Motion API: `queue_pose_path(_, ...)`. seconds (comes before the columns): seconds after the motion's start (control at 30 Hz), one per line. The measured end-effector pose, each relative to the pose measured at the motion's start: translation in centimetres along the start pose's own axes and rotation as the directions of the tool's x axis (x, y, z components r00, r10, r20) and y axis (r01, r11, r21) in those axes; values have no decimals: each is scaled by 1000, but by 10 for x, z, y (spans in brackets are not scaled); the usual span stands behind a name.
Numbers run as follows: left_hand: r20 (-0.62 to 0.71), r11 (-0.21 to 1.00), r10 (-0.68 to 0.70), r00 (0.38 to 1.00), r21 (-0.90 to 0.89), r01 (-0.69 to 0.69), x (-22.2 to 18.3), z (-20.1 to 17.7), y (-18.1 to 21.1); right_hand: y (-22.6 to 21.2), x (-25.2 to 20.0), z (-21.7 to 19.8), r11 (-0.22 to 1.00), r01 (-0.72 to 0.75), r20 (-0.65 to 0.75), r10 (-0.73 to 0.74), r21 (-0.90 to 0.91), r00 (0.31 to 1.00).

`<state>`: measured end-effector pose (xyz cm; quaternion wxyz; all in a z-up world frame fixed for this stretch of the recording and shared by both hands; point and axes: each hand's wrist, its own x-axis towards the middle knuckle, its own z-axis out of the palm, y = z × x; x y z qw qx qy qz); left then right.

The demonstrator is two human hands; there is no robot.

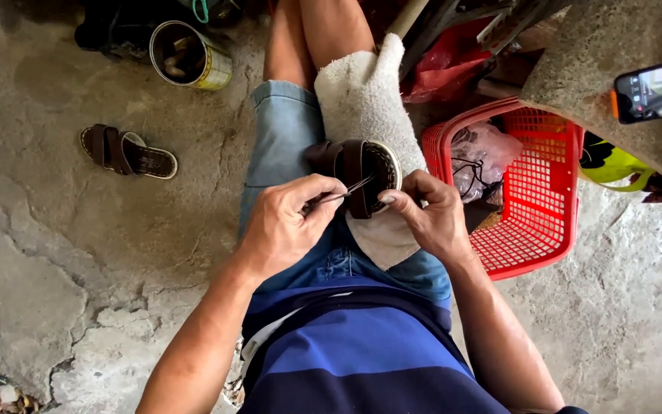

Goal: Hand-sewing the leather straps of a sandal using a needle and thread

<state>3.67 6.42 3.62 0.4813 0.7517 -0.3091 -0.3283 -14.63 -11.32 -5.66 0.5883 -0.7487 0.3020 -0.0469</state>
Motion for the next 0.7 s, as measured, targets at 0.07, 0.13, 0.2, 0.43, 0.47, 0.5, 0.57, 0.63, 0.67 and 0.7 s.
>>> queue_pose_path(0.07, 3, 1000, -11, 1000, -1, 11, -1, 2, 0, -3, 1, -1, 1000, -3, 1, 3, 15, 1000)
queue_pose_path(0.13, 4, 1000, -21, 1000, -4, 21, -1, 2, -3, -5, 2, -2, 1000, -5, 4, 5, 30, 1000)
queue_pose_path(0.2, 0, 998, -6, 1000, 56, 6, -2, 0, -9, -6, 3, -1, 999, -11, 1, 11, 50, 1000)
queue_pose_path(0.43, 70, 903, 74, 995, 418, -97, 5, -8, -9, 2, 4, -4, 999, -27, -11, 27, 23, 1000)
queue_pose_path(0.47, 84, 900, 75, 994, 424, -104, 6, -8, -10, 0, 4, -4, 999, -27, -7, 28, 44, 1000)
queue_pose_path(0.5, 98, 896, 75, 992, 430, -110, 7, -9, -11, -1, 3, -5, 998, -28, -3, 28, 64, 1000)
queue_pose_path(0.57, 136, 937, 28, 990, 341, -73, 5, -12, -7, 2, 3, -5, 996, -36, -3, 36, 82, 999)
queue_pose_path(0.63, 174, 967, -11, 985, 251, -34, 1, -20, -5, 2, 4, -5, 994, -38, -4, 39, 98, 999)
queue_pose_path(0.67, 223, 975, -47, 974, 220, -3, -1, -26, -4, 1, 4, -5, 994, -44, -9, 45, 103, 999)
queue_pose_path(0.7, 273, 981, -81, 959, 190, 29, -3, -32, -4, 1, 4, -6, 993, -50, -15, 51, 109, 999)
